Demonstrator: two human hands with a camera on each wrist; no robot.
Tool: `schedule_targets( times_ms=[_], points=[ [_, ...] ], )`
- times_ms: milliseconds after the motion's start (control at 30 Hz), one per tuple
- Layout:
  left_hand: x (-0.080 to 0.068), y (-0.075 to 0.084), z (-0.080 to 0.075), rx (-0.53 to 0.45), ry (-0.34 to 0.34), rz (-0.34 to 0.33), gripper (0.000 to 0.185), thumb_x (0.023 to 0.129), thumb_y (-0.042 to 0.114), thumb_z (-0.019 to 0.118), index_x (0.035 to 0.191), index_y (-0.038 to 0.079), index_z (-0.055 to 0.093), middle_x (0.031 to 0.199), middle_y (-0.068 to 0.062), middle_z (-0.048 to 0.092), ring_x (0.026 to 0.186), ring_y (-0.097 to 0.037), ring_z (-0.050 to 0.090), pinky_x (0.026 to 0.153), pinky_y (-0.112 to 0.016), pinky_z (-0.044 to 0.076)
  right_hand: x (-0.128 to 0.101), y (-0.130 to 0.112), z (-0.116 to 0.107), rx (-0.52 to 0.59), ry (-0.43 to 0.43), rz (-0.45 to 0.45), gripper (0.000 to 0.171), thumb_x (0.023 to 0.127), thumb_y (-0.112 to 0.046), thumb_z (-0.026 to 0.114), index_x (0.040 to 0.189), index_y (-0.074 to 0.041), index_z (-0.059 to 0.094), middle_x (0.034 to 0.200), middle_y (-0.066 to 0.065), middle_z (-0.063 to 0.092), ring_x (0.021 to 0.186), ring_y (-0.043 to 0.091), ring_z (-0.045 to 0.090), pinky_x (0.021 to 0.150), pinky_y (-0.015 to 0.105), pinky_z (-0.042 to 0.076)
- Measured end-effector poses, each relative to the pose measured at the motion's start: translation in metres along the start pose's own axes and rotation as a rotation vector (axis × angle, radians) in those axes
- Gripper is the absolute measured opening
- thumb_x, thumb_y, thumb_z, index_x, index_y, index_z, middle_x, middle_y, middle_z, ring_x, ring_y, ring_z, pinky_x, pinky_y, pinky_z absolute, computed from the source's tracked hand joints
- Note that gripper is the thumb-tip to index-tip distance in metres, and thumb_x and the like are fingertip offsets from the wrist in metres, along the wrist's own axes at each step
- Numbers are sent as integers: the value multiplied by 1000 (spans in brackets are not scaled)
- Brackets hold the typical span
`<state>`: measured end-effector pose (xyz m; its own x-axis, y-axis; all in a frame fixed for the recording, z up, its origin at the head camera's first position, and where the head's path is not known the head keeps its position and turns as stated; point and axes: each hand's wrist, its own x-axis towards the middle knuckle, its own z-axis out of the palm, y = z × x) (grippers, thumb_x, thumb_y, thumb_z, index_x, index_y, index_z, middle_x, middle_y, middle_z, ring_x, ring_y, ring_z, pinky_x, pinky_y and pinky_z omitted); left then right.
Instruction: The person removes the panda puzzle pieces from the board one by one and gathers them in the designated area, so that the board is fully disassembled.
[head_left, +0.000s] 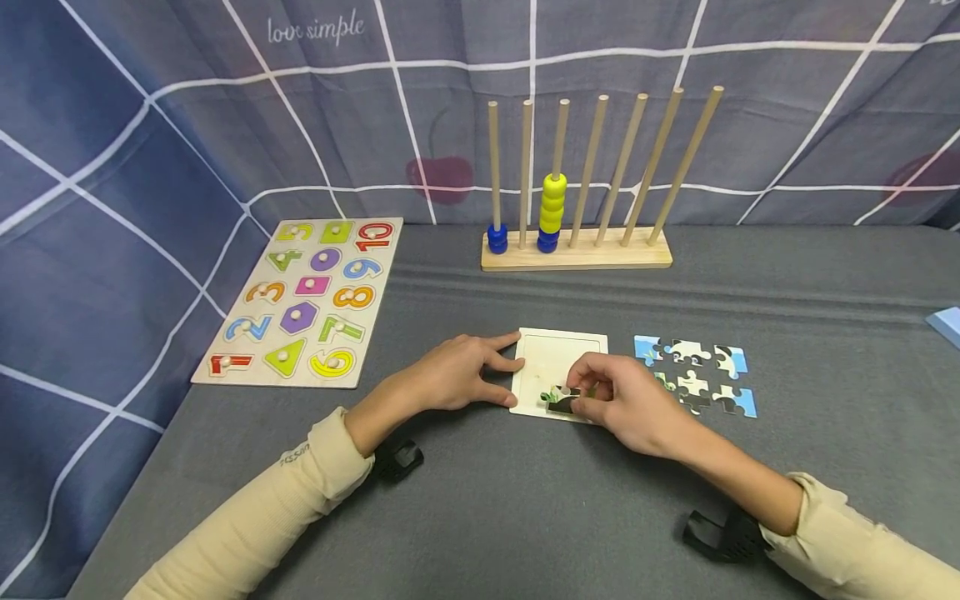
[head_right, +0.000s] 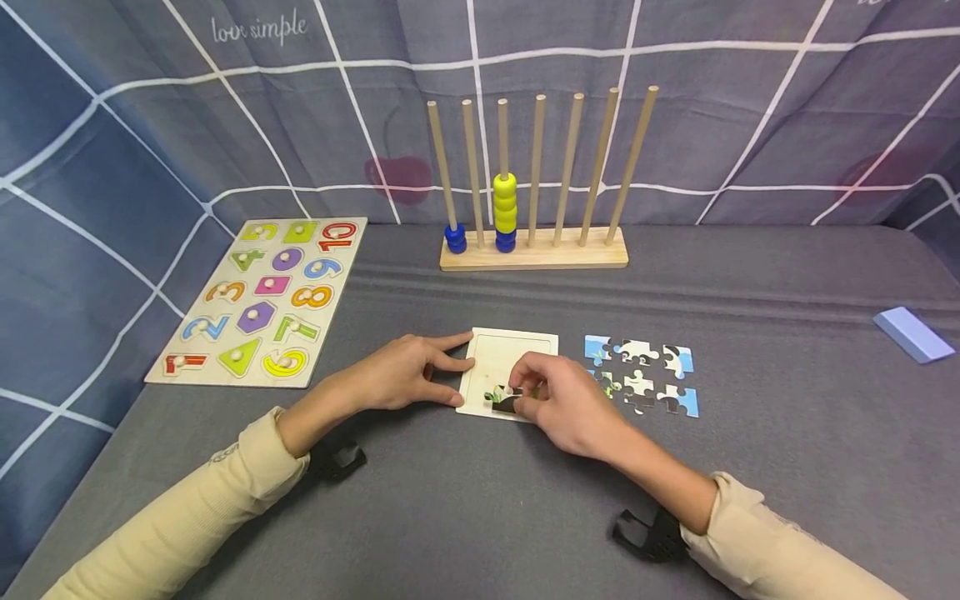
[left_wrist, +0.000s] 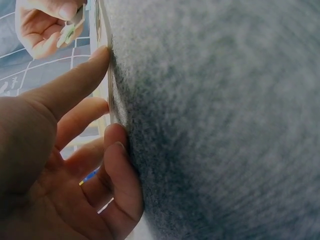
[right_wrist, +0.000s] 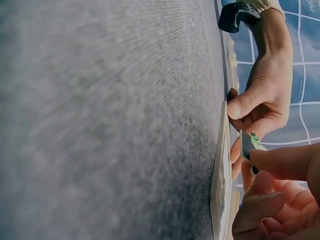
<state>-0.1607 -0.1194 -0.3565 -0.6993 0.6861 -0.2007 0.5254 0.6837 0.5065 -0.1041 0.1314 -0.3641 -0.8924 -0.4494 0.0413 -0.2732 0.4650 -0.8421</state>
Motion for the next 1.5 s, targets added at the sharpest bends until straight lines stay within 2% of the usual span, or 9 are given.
schedule_targets(
  times_ms=[233,467,600,800,1000,1500],
  points=[
    [-1,0,0,4,-6,5,56,85,35,78,134,12,63,155,-7,36,136,-29,41,105,-44,38,-10,2,-5,-1,5,27,16,83,4,71,94,-8,67,73,-3,58,54,8,45,53,27,40],
    [-2,2,-1,5,-14,-3,56,86,35,77,134,13,62,156,-6,35,136,-30,41,104,-45,39,-21,6,-13,47,9,6,14,85,1,71,95,-9,67,73,-3,56,53,7,40,51,27,38],
    [-1,2,-1,10,-18,-5,56,86,35,77,135,13,62,156,-6,35,136,-30,42,104,-45,40,-27,10,-17,41,23,-4,14,87,0,70,96,-11,68,75,-3,57,54,7,41,51,26,39],
    [-1,2,-1,21,-13,-6,56,85,35,77,134,13,62,155,-7,36,136,-30,41,105,-45,39,-37,16,-24,59,50,-9,15,87,1,71,99,-7,66,77,-1,60,55,7,47,51,25,41],
    [0,4,-2,30,-16,-14,56,85,36,78,134,13,62,154,-6,36,136,-29,41,105,-45,39,-51,23,-32,74,96,24,13,88,0,71,95,-9,67,79,-1,65,59,13,58,55,25,43],
    [1,3,0,22,-11,-27,55,84,35,78,133,14,63,154,-5,37,136,-28,41,106,-45,38,-81,38,-50,25,164,145,13,89,-4,72,100,-10,68,82,2,66,63,14,58,57,25,42]
  ],
)
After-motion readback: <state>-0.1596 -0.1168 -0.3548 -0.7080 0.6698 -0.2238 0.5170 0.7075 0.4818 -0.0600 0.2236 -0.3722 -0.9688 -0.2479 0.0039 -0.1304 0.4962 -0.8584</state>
